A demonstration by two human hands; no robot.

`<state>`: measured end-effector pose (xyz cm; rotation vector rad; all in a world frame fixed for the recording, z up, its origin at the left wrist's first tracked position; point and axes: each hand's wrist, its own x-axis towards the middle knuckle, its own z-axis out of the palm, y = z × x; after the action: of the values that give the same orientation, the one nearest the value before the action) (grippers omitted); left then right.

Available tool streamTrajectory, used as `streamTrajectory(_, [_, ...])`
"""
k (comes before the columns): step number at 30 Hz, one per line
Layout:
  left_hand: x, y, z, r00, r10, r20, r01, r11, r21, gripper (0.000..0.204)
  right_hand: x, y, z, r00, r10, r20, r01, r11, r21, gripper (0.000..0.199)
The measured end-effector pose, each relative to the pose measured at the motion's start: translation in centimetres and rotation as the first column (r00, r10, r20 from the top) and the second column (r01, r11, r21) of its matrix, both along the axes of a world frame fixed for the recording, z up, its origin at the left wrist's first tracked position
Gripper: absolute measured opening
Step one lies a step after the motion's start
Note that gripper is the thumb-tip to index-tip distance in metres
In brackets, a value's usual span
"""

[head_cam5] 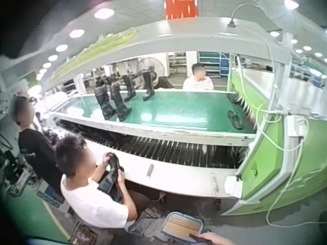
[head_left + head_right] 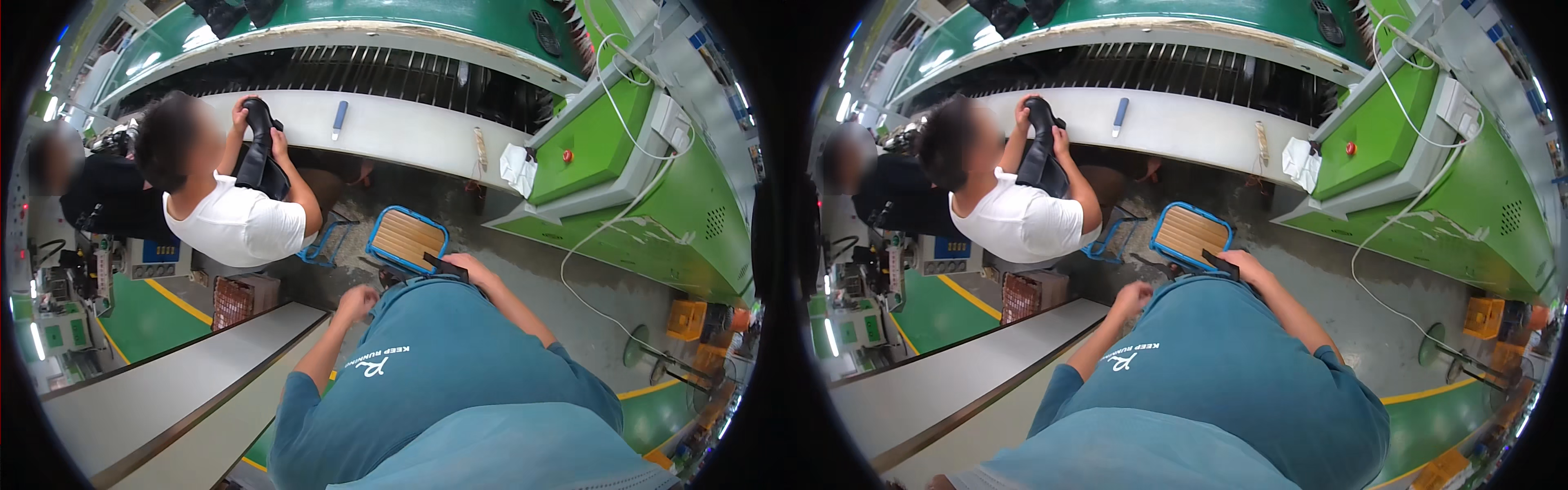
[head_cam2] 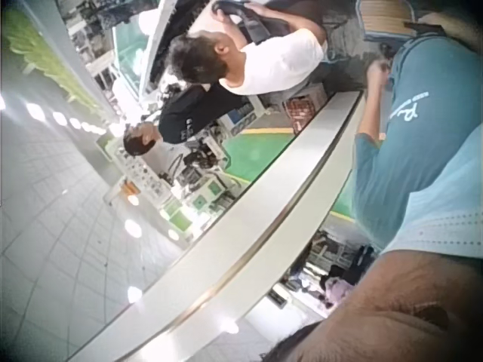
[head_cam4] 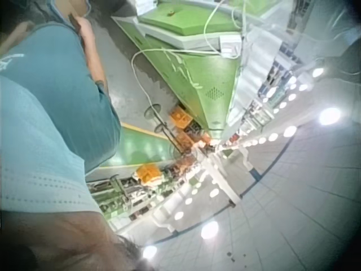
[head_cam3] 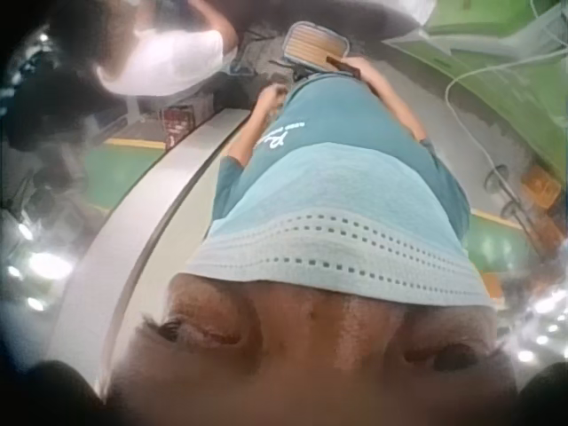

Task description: Inspecting and trimming threads on finished black boots on a production line.

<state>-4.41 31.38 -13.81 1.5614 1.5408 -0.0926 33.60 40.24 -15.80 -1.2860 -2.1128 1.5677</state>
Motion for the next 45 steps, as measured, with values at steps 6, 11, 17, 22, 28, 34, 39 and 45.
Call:
streamTrajectory(6, [0.3,-3.5,0.1,0.998,0.000,0.065,-0.015,0.975,0.223,0.044,1.0,-0.9,-2.7,0.991,-0.073,0.116,0.078,0.996,-0.040,0.027])
streamTrajectory(11, [0.5,-0.8,-3.6,0.931,-0.342,-0.124,0.363,0.851,0.378,0.045,0.2,-0.3,-3.4,0.985,0.000,0.171,-0.011,0.998,0.060,0.030])
streamTrajectory(17, [1.2,0.2,-6.5,0.935,-0.321,-0.153,0.356,0.834,0.421,0.044,-0.8,-1.7,-3.8,0.976,-0.011,0.218,-0.007,0.997,0.079,0.032])
streamTrajectory(22, [0.2,-1.5,-4.3,0.963,0.128,0.238,-0.174,0.968,0.184,0.039,0.9,-5.5,-7.0,0.970,-0.242,-0.019,0.242,0.970,-0.003,0.034])
streamTrajectory(28, [-1.4,-3.5,1.7,0.917,-0.033,0.397,-0.188,0.842,0.505,0.031,1.6,-9.8,-5.4,0.935,-0.247,0.255,0.195,0.957,0.213,0.040])
streamTrajectory(34, [0.2,6.1,8.1,0.846,0.116,0.521,-0.404,0.777,0.483,0.014,2.6,-10.4,3.4,0.850,-0.458,0.259,0.493,0.866,-0.088,0.036])
streamTrajectory(39, [5.9,14.2,13.6,0.812,-0.053,0.581,-0.273,0.845,0.459,0.016,4.0,-4.7,6.6,0.809,-0.588,0.004,0.582,0.800,-0.144,0.040])
streamTrajectory(45, [16.9,18.4,16.5,0.504,0.145,0.852,-0.302,0.953,0.017,0.018,7.2,5.7,10.4,0.651,-0.444,-0.616,0.073,0.844,-0.531,0.081])
